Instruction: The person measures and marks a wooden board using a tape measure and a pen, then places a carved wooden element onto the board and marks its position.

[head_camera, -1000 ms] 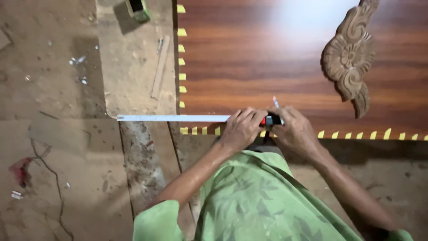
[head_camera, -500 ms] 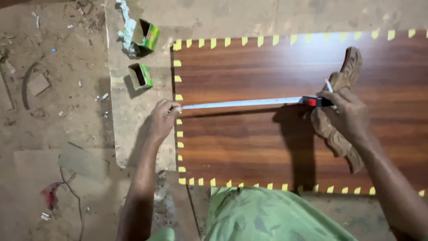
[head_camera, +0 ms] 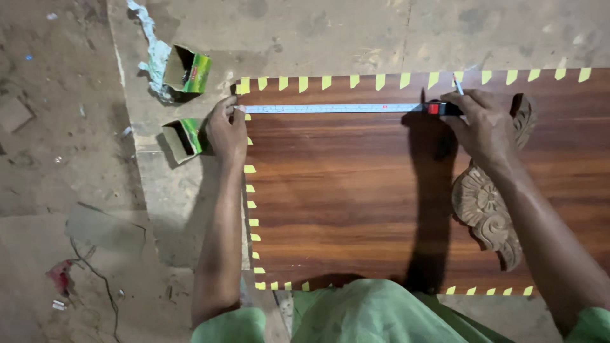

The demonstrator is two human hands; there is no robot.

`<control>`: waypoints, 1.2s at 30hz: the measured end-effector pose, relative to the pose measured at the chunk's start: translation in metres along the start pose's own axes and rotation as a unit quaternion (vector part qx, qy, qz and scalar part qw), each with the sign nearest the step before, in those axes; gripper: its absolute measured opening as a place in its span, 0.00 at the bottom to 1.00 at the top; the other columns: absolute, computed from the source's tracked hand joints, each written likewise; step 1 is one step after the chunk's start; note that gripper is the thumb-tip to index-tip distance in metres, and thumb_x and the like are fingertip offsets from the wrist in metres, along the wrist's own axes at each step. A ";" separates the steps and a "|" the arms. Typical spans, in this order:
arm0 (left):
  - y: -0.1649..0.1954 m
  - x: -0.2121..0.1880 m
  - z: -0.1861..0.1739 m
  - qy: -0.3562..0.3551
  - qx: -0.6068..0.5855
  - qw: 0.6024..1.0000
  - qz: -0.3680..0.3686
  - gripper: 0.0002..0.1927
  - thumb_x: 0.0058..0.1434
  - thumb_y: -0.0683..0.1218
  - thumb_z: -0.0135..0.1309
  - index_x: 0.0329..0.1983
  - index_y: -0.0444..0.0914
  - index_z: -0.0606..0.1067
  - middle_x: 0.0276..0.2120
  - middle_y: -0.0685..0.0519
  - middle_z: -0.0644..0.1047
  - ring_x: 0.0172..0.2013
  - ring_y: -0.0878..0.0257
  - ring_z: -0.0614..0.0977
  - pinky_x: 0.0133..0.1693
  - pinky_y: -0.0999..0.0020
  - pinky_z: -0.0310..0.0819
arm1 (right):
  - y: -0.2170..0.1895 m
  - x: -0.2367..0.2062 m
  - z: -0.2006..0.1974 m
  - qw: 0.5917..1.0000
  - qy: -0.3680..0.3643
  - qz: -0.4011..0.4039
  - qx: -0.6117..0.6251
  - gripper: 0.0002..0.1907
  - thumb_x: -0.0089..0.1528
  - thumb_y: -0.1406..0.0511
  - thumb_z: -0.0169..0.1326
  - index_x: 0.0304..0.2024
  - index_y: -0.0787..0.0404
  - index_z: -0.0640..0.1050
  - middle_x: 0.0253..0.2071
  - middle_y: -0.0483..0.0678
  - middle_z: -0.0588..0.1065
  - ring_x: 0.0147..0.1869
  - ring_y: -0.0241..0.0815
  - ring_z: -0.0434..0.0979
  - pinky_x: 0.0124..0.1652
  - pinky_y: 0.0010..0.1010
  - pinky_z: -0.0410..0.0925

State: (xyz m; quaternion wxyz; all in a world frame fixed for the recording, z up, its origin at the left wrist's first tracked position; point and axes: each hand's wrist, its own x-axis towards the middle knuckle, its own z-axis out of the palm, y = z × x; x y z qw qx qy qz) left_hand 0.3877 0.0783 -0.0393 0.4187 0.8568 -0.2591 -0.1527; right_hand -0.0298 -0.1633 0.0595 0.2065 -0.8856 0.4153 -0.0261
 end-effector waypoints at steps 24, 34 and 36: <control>0.024 -0.013 0.015 0.074 0.024 0.997 0.015 0.15 0.62 0.40 0.63 0.51 0.34 0.77 0.43 0.48 0.81 0.43 0.60 0.82 0.46 0.64 0.79 | 0.027 0.005 -0.005 0.996 -0.042 -0.019 -0.072 0.22 0.64 0.60 0.63 0.61 0.54 0.80 0.54 0.53 0.80 0.58 0.51 0.79 0.55 0.43 0.74; 0.028 -0.015 0.011 0.059 -0.001 0.998 -0.009 0.15 0.63 0.39 0.62 0.52 0.32 0.76 0.43 0.47 0.81 0.41 0.60 0.83 0.44 0.66 0.80 | 0.036 0.004 -0.001 0.995 -0.027 -0.050 -0.079 0.23 0.64 0.59 0.63 0.62 0.54 0.80 0.58 0.55 0.79 0.61 0.53 0.78 0.58 0.44 0.72; 0.032 -0.014 0.010 0.058 0.006 0.998 -0.017 0.15 0.63 0.40 0.62 0.52 0.32 0.76 0.43 0.47 0.81 0.41 0.60 0.83 0.44 0.65 0.80 | 0.036 0.004 0.000 0.994 -0.024 -0.056 -0.087 0.24 0.63 0.59 0.63 0.62 0.53 0.80 0.57 0.56 0.79 0.61 0.54 0.79 0.58 0.44 0.71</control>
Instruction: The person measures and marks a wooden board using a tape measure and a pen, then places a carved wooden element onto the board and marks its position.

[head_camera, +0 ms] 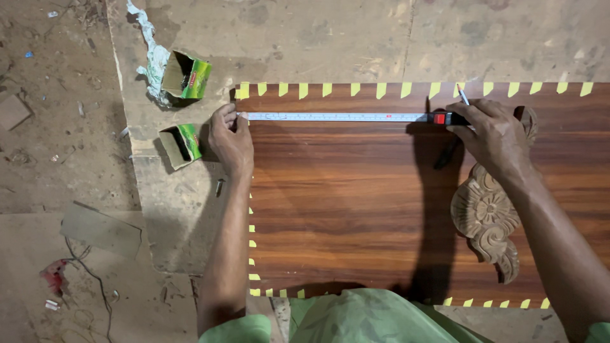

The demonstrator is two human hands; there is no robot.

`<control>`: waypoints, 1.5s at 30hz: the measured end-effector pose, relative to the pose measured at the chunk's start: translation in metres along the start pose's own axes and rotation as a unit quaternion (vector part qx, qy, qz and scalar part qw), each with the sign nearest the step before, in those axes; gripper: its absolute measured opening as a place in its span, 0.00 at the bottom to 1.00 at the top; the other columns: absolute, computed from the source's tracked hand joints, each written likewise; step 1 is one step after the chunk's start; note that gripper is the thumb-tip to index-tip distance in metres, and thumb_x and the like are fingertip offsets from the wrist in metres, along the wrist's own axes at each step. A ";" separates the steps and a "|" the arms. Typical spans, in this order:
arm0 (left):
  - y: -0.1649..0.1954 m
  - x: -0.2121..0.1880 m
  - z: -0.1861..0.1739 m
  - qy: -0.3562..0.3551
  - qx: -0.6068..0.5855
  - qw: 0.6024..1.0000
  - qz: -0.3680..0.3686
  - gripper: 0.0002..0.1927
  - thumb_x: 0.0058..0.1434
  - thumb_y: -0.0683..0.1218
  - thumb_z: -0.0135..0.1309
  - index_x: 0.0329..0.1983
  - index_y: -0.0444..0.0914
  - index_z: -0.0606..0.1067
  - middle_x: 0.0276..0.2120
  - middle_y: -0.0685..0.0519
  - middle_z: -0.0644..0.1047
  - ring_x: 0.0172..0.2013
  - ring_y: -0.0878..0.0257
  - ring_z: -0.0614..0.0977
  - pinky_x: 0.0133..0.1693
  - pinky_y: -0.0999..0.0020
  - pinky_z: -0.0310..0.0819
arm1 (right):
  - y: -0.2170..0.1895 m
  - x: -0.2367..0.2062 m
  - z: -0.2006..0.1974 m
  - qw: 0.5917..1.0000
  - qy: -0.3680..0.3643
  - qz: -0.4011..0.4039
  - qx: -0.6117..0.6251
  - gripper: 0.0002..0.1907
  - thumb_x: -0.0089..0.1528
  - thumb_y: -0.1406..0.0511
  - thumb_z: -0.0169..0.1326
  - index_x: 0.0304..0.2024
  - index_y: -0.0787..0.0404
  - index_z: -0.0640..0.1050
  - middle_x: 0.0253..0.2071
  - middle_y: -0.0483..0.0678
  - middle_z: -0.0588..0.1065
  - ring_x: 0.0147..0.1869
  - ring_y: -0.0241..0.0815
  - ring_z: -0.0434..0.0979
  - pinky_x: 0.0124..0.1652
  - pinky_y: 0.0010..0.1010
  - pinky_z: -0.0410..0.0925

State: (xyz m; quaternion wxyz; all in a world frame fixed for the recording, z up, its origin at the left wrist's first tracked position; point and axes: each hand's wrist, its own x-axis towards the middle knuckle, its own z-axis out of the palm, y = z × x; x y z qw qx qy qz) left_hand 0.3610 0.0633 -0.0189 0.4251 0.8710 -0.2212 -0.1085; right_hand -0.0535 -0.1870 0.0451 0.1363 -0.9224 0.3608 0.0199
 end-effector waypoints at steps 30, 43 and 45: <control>0.138 -0.197 0.229 -0.256 0.139 0.883 0.368 0.30 0.75 0.55 0.43 0.70 0.31 0.58 0.71 0.39 0.60 0.76 0.50 0.55 0.78 0.47 0.46 | -0.083 0.045 0.010 0.946 0.075 0.020 0.313 0.12 0.74 0.65 0.50 0.58 0.58 0.80 0.49 0.55 0.81 0.50 0.42 0.84 0.44 0.32 0.77; 0.143 -0.195 0.235 -0.311 0.115 0.885 0.328 0.46 0.71 0.63 0.42 0.80 0.34 0.39 0.80 0.46 0.43 0.81 0.53 0.43 0.80 0.49 0.34 | -0.145 0.089 0.052 0.905 0.024 0.015 0.425 0.11 0.66 0.68 0.52 0.45 0.69 0.80 0.41 0.52 0.83 0.45 0.40 0.84 0.45 0.29 0.76; 0.146 -0.194 0.237 -0.335 0.144 0.875 0.318 0.48 0.71 0.65 0.42 0.80 0.36 0.38 0.81 0.48 0.41 0.81 0.54 0.42 0.80 0.48 0.32 | -0.145 0.090 0.056 0.909 0.031 0.005 0.416 0.11 0.65 0.68 0.52 0.45 0.69 0.81 0.41 0.53 0.82 0.44 0.41 0.84 0.43 0.29 0.75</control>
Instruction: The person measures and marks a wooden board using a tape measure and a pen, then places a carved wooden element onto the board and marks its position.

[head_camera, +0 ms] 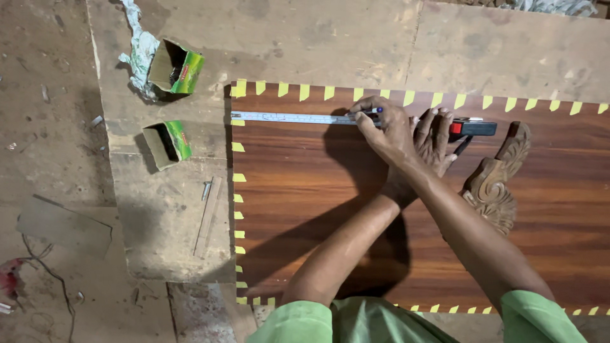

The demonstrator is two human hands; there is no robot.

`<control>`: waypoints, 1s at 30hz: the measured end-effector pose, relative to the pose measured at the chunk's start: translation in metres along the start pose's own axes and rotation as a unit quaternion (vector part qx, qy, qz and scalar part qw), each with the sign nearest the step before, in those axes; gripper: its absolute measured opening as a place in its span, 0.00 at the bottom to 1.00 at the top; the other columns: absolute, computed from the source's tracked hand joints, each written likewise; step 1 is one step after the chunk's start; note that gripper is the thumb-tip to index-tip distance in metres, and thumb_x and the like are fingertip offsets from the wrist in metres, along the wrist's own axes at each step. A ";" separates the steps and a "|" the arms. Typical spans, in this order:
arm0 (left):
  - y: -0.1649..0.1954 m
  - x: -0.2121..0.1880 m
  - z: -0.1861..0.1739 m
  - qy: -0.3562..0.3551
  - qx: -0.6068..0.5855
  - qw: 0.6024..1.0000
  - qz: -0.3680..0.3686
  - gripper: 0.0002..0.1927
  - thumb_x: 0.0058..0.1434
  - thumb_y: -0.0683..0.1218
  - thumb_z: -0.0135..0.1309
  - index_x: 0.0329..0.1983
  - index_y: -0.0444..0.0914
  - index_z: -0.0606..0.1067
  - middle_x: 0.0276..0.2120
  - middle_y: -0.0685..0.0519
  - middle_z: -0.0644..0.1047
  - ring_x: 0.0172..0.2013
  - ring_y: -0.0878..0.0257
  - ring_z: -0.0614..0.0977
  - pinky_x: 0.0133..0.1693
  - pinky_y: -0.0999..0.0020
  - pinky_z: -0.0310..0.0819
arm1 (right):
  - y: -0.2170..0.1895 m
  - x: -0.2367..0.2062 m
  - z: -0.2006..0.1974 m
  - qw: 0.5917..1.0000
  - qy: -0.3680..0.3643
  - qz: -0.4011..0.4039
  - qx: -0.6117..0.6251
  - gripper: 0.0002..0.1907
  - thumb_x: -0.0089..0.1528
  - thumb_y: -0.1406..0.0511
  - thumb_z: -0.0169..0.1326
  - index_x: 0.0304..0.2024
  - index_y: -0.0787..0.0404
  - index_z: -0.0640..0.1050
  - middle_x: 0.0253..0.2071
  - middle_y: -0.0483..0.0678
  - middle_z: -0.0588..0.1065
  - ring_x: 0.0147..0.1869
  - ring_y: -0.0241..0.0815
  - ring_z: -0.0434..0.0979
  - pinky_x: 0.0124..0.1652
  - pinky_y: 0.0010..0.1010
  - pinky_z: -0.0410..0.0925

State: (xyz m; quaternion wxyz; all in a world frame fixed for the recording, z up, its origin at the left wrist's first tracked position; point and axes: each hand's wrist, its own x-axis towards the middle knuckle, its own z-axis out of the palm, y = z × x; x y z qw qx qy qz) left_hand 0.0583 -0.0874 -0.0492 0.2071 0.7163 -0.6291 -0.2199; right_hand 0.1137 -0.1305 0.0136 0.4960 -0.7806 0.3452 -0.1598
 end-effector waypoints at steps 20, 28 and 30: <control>-0.002 -0.005 0.003 0.017 -0.007 1.000 0.004 0.46 0.72 0.66 0.39 0.80 0.37 0.38 0.81 0.49 0.42 0.81 0.57 0.42 0.81 0.48 0.32 | 0.022 0.005 0.009 0.997 -0.003 -0.009 -0.078 0.11 0.66 0.66 0.53 0.43 0.68 0.83 0.38 0.55 0.82 0.30 0.37 0.79 0.23 0.27 0.70; -0.005 -0.012 0.003 0.073 0.018 0.996 0.048 0.32 0.77 0.49 0.39 0.79 0.33 0.49 0.78 0.48 0.56 0.78 0.58 0.55 0.78 0.60 0.46 | 0.010 0.002 0.007 0.998 -0.003 -0.041 -0.053 0.11 0.65 0.67 0.54 0.44 0.69 0.82 0.42 0.56 0.82 0.41 0.43 0.83 0.39 0.33 0.76; -0.006 -0.013 0.000 0.106 -0.070 0.990 0.065 0.32 0.74 0.47 0.38 0.77 0.31 0.49 0.76 0.44 0.56 0.77 0.56 0.57 0.78 0.56 0.48 | 0.009 0.002 0.007 0.998 0.000 -0.028 -0.049 0.11 0.65 0.67 0.54 0.44 0.68 0.82 0.42 0.56 0.82 0.41 0.43 0.83 0.39 0.34 0.75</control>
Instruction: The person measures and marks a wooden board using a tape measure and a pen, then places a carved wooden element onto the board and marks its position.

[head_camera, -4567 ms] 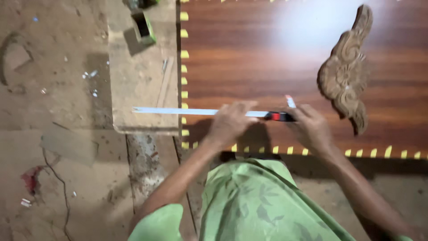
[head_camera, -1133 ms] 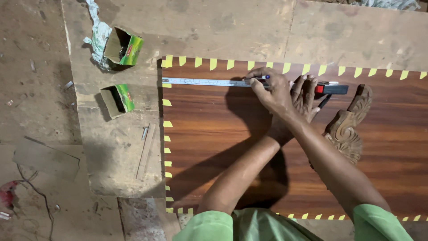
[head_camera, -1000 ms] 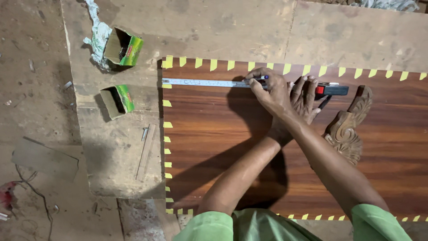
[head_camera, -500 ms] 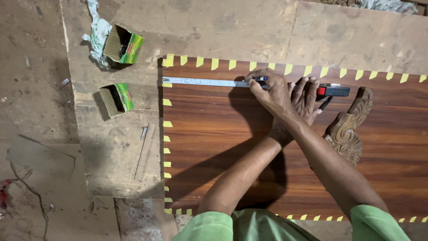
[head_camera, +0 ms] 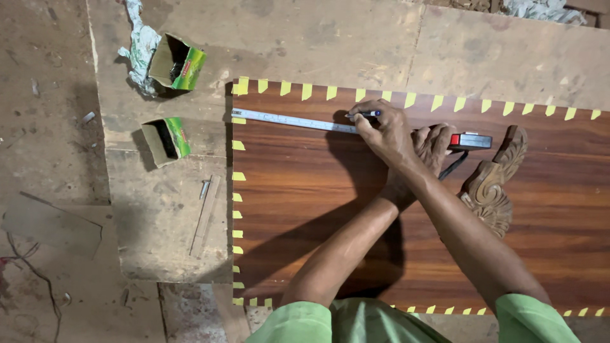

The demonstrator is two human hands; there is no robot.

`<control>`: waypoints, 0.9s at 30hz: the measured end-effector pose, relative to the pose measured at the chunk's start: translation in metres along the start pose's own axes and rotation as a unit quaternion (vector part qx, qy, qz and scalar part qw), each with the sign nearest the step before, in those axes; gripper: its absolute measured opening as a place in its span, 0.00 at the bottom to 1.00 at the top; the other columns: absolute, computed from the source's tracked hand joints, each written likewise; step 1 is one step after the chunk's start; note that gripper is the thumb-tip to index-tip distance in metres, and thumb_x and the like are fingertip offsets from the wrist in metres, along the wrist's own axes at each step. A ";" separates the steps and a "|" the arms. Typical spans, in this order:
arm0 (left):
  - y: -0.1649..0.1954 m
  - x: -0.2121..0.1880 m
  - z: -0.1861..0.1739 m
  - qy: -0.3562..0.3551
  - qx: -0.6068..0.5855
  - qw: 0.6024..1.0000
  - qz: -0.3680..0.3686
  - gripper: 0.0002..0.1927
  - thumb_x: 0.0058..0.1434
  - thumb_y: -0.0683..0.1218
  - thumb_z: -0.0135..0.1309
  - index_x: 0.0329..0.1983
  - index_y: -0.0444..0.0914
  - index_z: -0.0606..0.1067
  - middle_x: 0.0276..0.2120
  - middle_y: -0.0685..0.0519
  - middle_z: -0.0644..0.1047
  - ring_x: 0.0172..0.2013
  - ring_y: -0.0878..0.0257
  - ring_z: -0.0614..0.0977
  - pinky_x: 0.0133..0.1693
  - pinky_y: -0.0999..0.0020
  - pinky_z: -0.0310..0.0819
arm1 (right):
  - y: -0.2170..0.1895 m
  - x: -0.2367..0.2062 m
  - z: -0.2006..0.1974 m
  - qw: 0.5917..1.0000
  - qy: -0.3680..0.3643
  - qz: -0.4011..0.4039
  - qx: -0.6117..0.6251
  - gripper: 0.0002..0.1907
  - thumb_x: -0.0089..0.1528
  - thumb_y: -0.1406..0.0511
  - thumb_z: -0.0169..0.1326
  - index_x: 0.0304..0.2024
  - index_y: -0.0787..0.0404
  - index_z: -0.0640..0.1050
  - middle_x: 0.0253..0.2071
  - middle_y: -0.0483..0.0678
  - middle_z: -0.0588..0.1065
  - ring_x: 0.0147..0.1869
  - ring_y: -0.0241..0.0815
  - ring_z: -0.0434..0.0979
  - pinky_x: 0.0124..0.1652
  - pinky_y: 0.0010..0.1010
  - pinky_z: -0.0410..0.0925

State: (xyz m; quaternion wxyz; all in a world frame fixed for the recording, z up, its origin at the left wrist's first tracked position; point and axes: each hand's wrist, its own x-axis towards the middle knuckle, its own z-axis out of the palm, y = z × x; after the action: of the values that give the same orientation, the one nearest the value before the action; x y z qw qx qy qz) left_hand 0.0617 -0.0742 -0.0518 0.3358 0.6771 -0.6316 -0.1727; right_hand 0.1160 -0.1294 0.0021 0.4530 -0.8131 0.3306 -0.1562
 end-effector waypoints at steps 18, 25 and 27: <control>-0.001 0.003 0.000 -0.143 0.582 0.799 0.059 0.33 0.80 0.59 0.17 0.81 0.36 0.42 0.79 0.46 0.46 0.77 0.58 0.48 0.76 0.57 0.38 | 0.014 -0.001 0.005 0.999 -0.009 -0.008 0.035 0.11 0.67 0.66 0.54 0.45 0.67 0.83 0.43 0.56 0.83 0.42 0.42 0.85 0.37 0.29 0.78; -0.001 0.002 -0.011 -0.179 0.174 0.968 -0.011 0.32 0.79 0.56 0.22 0.80 0.36 0.40 0.80 0.49 0.44 0.79 0.60 0.46 0.78 0.60 0.36 | 0.000 0.000 0.004 1.000 -0.012 0.010 0.020 0.10 0.67 0.68 0.55 0.45 0.68 0.83 0.41 0.56 0.83 0.41 0.43 0.84 0.38 0.30 0.77; -0.002 0.002 -0.011 -0.167 0.171 0.971 0.000 0.33 0.78 0.57 0.23 0.80 0.37 0.40 0.80 0.49 0.44 0.79 0.60 0.47 0.78 0.57 0.36 | -0.004 0.000 0.003 0.999 -0.005 0.027 0.016 0.10 0.66 0.68 0.55 0.45 0.67 0.83 0.40 0.55 0.83 0.40 0.41 0.84 0.37 0.29 0.77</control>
State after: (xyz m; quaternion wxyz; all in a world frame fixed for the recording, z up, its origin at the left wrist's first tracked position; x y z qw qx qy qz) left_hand 0.0701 -0.0734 -0.0450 0.1047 0.6864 -0.6986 -0.1726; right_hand 0.1192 -0.1266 0.0037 0.4716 -0.7974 0.3477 -0.1445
